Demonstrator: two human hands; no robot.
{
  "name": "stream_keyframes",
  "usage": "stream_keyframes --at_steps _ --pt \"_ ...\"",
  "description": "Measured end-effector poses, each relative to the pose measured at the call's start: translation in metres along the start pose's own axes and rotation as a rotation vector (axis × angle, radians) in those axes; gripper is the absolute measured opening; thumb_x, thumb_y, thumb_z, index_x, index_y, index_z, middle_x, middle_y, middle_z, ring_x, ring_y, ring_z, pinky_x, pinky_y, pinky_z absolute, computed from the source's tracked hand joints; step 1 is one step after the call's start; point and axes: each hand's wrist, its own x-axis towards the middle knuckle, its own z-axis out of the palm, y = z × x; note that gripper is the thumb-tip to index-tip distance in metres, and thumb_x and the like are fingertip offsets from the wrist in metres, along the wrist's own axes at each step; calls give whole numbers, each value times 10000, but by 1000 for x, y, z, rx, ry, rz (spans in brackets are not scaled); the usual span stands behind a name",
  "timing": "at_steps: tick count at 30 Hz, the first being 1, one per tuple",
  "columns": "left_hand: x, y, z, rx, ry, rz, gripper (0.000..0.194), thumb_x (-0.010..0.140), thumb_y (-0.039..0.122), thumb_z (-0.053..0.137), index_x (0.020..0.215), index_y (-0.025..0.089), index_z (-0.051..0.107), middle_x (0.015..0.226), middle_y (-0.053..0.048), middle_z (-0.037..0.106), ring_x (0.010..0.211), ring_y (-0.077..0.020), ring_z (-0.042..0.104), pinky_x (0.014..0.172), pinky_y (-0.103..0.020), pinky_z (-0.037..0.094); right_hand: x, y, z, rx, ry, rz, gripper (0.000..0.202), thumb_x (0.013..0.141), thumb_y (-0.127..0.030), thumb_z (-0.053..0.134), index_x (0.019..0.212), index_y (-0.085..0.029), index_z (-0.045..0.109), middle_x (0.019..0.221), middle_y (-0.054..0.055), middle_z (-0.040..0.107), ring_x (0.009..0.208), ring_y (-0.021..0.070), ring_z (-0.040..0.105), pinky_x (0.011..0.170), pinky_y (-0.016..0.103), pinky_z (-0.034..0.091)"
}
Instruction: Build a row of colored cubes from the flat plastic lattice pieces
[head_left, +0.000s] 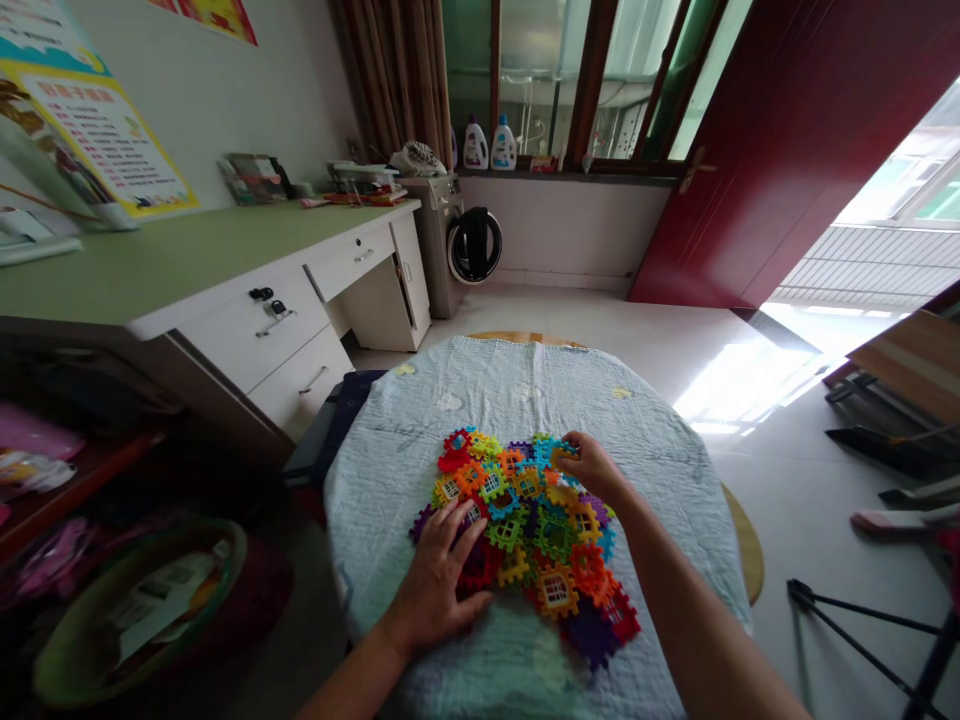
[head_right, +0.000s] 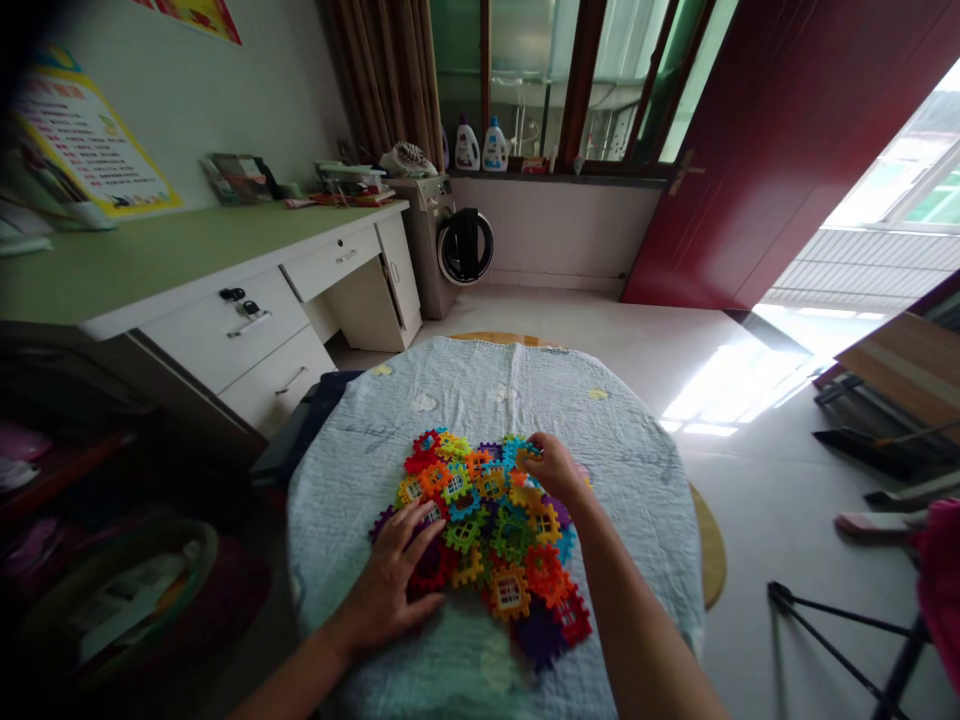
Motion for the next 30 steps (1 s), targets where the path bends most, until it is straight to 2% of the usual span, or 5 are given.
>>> stream_keyframes --at_steps 8,13,17,23,30 --pt "13 -7 4 82 214 -203 549 869 376 579 1388 228 478 1469 -134 440 1363 -331 399 1162 -549 273 -23 -70 39 392 -115 -145 343 755 -334 634 1063 -194 581 767 -28 621 653 109 547 608 236 454" --pt "1 -13 10 45 265 -290 979 759 598 668 1524 212 195 1526 -205 320 1411 -401 307 1128 -618 254 -35 -90 61 347 -219 -248 414 811 -268 575 1221 -219 552 954 31 711 812 157 644 768 331 518" --pt "-7 -14 11 -1 243 -288 1273 610 692 738 1550 210 27 1561 -224 208 1434 -426 232 1129 -616 245 -45 -69 38 309 -77 -216 332 856 -351 542 1155 -223 606 1119 77 701 1048 207 644 962 419 480" --pt "-2 -8 8 53 73 -274 1168 523 667 791 1509 289 292 1592 -149 174 1444 -456 156 1139 -620 205 -111 10 -7 -69 61 -167 706 752 -480 665 1397 -260 479 1430 124 508 1356 313 427 1102 537 347" --pt "14 0 12 92 95 -309 995 624 657 742 1464 249 397 1531 -172 296 1405 -434 244 1119 -599 243 -189 49 31 -329 60 -268 1254 524 -472 831 1563 -307 149 1613 146 192 1459 438 193 1096 624 295"
